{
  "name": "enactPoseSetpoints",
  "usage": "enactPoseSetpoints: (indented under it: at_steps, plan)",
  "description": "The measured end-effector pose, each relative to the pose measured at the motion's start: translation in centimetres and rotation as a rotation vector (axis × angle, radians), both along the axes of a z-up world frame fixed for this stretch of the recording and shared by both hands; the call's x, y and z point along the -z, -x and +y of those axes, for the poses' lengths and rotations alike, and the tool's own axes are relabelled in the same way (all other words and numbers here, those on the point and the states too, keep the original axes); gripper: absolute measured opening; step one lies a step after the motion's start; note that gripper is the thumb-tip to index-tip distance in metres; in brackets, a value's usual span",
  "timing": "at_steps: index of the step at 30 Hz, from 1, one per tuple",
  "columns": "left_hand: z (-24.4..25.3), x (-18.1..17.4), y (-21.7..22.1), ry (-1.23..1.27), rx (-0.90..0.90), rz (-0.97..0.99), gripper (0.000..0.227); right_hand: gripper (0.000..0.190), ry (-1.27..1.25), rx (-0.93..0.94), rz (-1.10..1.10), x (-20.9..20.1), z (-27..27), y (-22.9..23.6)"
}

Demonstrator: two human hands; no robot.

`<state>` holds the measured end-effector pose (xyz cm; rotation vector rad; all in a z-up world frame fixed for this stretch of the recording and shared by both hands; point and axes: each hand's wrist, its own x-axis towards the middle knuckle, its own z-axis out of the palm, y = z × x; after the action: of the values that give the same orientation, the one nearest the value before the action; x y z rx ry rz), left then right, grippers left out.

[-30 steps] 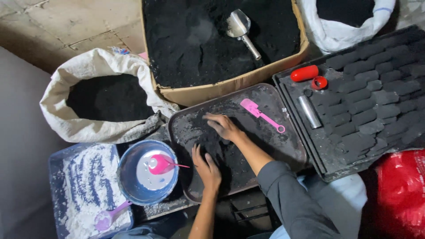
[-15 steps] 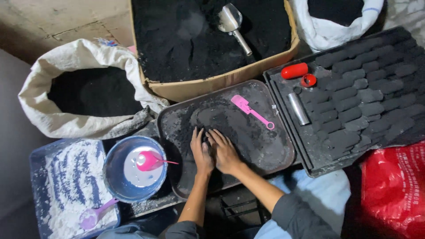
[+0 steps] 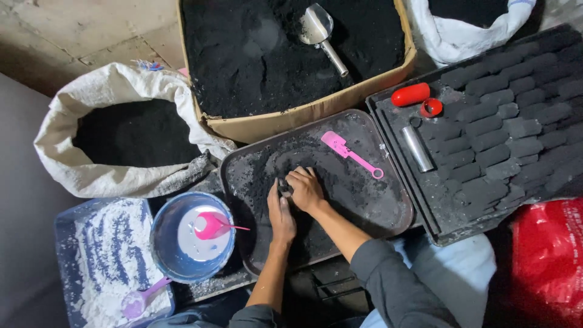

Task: Mixing and pressing charcoal powder in a tray using hands to prepare a mixture.

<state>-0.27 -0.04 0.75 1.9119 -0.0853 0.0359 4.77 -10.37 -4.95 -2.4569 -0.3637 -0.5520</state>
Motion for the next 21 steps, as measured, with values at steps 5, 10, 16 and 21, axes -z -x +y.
enactPoseSetpoints:
  at_steps: [5, 10, 16, 21]
  plan:
    - [0.7, -2.0, 0.5, 0.054, 0.012, 0.053, 0.052, 0.024, -0.005, -0.042, 0.183, -3.4, -0.9, 1.2]
    - [-0.3, -2.4, 4.8, -0.07, -0.177, 0.016, 0.057, 0.05, -0.131, -0.014, 0.347, -5.0, -4.4, 2.4]
    - [-2.8, 0.2, 6.8, -0.183, -0.371, 0.223, 0.067, 0.054, -0.414, -0.122, 0.513, -8.7, -3.0, 0.5]
    - [-3.7, 1.2, 4.0, -0.324, -0.497, 0.033, 0.052, 0.033, -0.503, -0.177, 0.68, -10.0, -0.2, 0.3]
